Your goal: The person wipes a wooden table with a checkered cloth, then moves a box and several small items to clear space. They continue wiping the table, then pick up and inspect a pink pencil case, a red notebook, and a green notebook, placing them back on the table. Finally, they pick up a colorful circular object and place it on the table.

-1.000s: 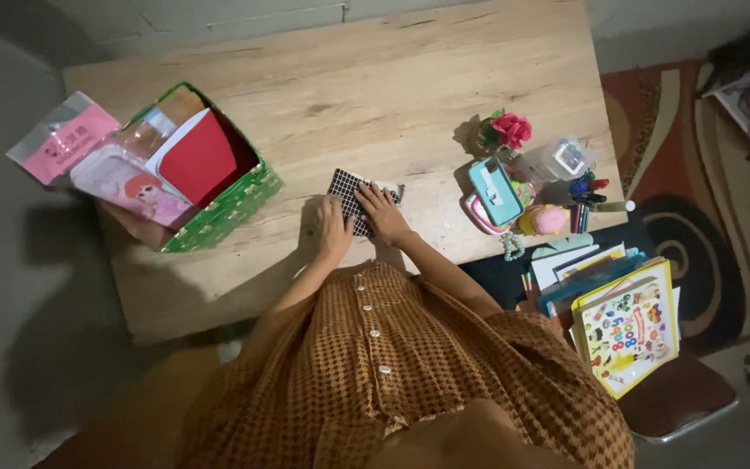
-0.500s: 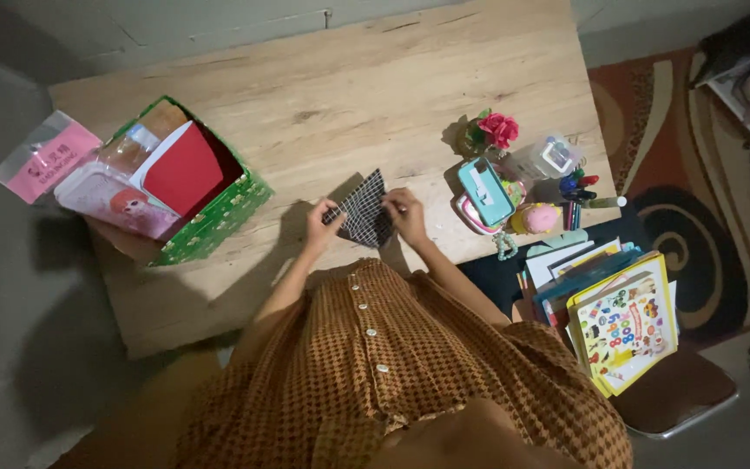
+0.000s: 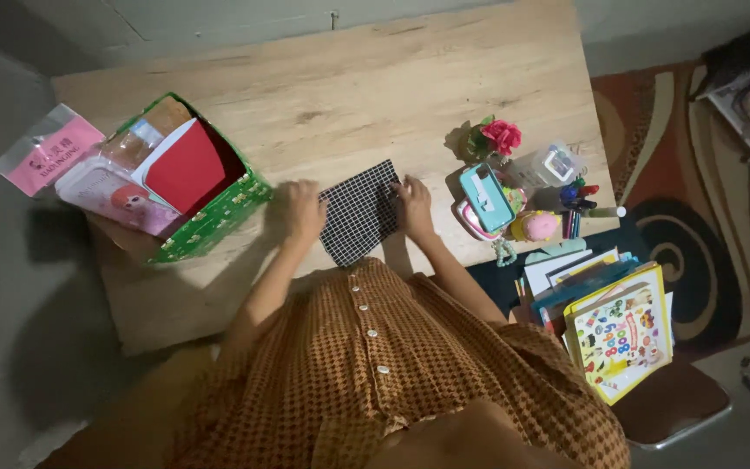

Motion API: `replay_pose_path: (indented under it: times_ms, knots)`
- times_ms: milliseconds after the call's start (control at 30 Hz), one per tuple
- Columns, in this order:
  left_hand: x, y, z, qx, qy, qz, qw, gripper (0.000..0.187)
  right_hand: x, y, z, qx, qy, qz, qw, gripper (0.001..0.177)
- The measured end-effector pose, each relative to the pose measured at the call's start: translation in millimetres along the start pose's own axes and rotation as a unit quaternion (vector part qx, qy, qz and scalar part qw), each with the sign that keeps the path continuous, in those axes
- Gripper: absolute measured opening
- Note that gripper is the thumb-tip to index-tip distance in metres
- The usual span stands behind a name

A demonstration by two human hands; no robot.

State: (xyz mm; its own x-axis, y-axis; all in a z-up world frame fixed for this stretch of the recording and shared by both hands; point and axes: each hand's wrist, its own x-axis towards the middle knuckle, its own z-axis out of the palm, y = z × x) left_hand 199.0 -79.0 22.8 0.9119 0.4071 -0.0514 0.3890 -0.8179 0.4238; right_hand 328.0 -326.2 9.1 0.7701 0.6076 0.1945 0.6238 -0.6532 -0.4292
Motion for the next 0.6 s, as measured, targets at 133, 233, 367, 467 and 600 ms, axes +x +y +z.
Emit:
replay_pose_path:
  times_ms: [133, 233, 367, 467, 600]
  knots:
    - [-36, 51, -28, -0.008, -0.060, 0.049, 0.997, 0.047, 0, -26, 21, -0.004, -0.034, 0.005, 0.999, 0.050]
    - [-54, 59, -12, -0.033, -0.106, 0.063, 0.992, 0.071, 3, -55, 11, 0.042, -0.125, -0.016, 0.991, 0.057]
    - [-56, 50, 7, 0.045, -0.132, 0.072, 0.988, 0.079, 10, -55, 25, -0.024, -0.130, -0.110, 0.985, 0.060]
    - [-55, 48, 11, 0.059, -0.139, 0.070, 0.986, 0.078, 11, -49, 30, -0.089, -0.169, -0.155, 0.969, 0.065]
    - [-54, 47, 15, 0.042, -0.095, 0.058, 0.993, 0.071, 13, -45, 31, -0.109, -0.204, -0.172, 0.958, 0.067]
